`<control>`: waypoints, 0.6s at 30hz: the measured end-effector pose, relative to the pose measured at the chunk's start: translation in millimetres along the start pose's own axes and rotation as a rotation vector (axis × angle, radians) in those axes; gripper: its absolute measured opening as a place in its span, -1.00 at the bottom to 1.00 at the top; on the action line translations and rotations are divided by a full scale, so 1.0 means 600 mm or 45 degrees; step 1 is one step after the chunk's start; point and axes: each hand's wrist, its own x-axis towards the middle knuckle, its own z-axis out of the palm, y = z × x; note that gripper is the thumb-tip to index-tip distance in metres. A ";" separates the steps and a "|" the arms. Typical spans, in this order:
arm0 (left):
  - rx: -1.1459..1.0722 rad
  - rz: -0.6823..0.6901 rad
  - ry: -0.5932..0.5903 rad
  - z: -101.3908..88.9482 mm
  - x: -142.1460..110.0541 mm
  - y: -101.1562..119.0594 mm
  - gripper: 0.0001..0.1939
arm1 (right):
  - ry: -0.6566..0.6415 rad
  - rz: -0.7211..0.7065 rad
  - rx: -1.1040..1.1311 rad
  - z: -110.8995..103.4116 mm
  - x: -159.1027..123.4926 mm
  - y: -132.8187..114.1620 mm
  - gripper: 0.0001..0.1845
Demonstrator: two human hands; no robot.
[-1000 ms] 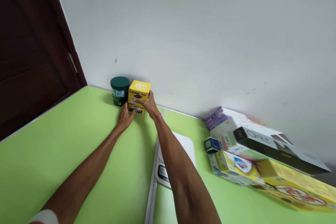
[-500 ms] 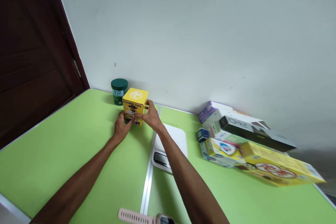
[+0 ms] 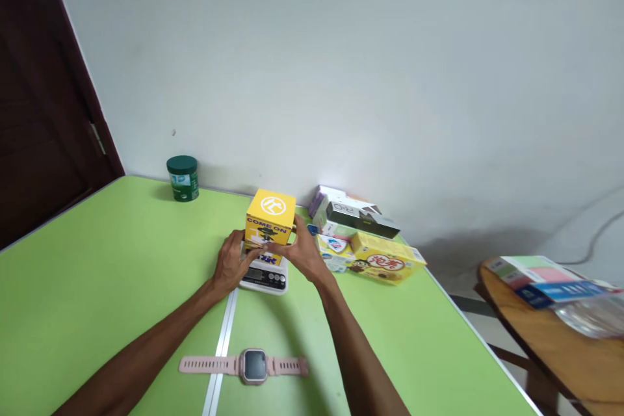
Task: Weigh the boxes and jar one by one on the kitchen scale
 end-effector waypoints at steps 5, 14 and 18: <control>-0.067 -0.047 -0.097 0.003 -0.009 -0.011 -0.61 | -0.113 0.185 0.198 0.003 -0.003 0.015 -0.04; -0.424 -0.640 0.051 -0.015 -0.001 -0.093 -0.49 | 0.469 0.316 0.364 -0.011 -0.124 0.108 -0.35; -0.458 -0.624 -0.030 -0.021 0.008 -0.103 -0.48 | 0.618 0.326 0.326 -0.003 -0.170 0.146 -0.45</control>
